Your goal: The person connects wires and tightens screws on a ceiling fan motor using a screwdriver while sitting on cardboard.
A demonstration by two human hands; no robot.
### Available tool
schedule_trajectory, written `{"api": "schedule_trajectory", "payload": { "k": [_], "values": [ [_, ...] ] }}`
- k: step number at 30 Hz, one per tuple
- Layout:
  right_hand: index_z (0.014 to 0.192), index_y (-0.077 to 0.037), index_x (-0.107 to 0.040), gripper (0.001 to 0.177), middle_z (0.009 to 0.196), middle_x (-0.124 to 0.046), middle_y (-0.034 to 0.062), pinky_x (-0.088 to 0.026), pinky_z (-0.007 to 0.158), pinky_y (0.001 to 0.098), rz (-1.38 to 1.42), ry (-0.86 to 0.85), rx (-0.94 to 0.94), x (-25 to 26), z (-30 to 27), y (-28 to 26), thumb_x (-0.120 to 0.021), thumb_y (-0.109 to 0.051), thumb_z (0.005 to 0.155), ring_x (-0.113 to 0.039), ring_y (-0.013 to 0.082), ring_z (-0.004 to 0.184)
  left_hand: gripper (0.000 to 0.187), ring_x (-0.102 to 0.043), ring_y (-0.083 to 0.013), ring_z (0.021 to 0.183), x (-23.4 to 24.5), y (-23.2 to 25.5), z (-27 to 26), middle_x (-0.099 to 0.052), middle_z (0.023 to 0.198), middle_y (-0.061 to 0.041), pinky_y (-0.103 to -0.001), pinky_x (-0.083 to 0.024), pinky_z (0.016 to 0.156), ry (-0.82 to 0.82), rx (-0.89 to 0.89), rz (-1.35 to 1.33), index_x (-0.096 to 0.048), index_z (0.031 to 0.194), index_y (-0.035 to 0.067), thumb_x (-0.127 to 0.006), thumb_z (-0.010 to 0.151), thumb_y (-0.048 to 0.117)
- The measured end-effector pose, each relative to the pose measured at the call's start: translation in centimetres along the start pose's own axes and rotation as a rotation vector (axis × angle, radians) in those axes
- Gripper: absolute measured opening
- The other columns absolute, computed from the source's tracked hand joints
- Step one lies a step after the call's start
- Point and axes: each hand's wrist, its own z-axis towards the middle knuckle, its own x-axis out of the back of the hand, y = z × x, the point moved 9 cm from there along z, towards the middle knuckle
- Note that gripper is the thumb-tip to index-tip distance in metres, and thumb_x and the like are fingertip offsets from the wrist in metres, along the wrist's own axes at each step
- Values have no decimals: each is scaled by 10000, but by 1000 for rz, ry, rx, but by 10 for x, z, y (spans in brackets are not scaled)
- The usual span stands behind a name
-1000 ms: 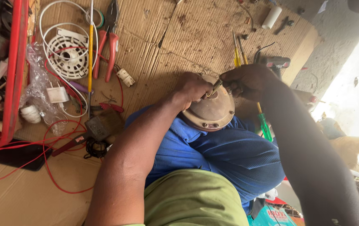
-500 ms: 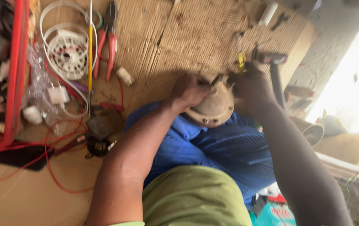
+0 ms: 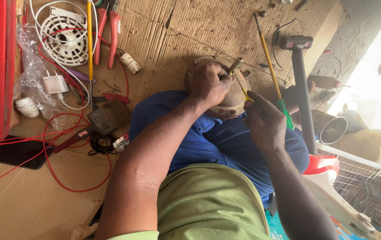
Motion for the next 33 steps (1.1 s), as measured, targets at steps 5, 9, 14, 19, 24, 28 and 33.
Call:
{"api": "schedule_trajectory", "payload": {
  "k": [5, 9, 14, 19, 24, 28, 33],
  "values": [
    [1291, -101, -718, 335, 905, -727, 40, -531, 622, 254, -57, 20, 73, -5, 3, -3, -687, -204, 974, -653, 71, 674, 117, -736, -231, 713, -1, 0, 1, -739, 730, -88, -389, -584, 713, 22, -30, -7, -719, 666, 49, -783, 754, 95],
    [1268, -100, -746, 306, 965, -730, 72, -537, 758, 283, -223, 68, 240, -3, 3, -17, -716, -188, 976, -688, 98, 829, 104, -732, -232, 748, -3, -3, 1, -734, 744, -79, -384, -576, 751, 0, -7, 2, -726, 696, 56, -795, 757, 104],
    [1253, -115, -749, 313, 949, -719, 76, -537, 756, 295, -180, 62, 163, -4, 6, -8, -725, -198, 952, -684, 129, 838, 94, -710, -242, 839, -1, 5, -2, -733, 814, -73, -392, -551, 810, -9, -53, 8, -740, 730, 55, -800, 771, 114],
    [1260, -77, -742, 303, 1024, -738, 91, -544, 829, 304, -161, 96, 315, -5, 5, -10, -729, -159, 968, -708, 143, 935, 88, -710, -243, 868, -2, 5, -1, -736, 848, -76, -391, -550, 829, -24, -45, 24, -752, 753, 59, -805, 776, 126],
    [1265, -53, -732, 293, 1039, -744, 110, -565, 833, 318, -152, 119, 409, -12, 0, -16, -713, -116, 979, -731, 176, 927, 101, -709, -252, 859, -5, 2, 0, -728, 840, -86, -398, -549, 818, -42, -9, 50, -745, 751, 59, -806, 789, 129],
    [1231, -50, -749, 273, 986, -736, 132, -568, 788, 336, -195, 99, 441, -11, 1, -27, -722, -103, 964, -735, 209, 868, 92, -712, -255, 855, -6, 2, 1, -720, 849, -95, -394, -556, 811, -46, -6, 39, -727, 750, 55, -793, 789, 106],
    [1201, -60, -772, 266, 957, -729, 145, -572, 791, 366, -290, 66, 488, -7, 4, -43, -724, -103, 943, -730, 244, 858, 64, -708, -247, 837, -8, 0, 2, -708, 841, -101, -386, -560, 802, -94, 9, 91, -718, 755, 56, -758, 801, 74]
  ]
}}
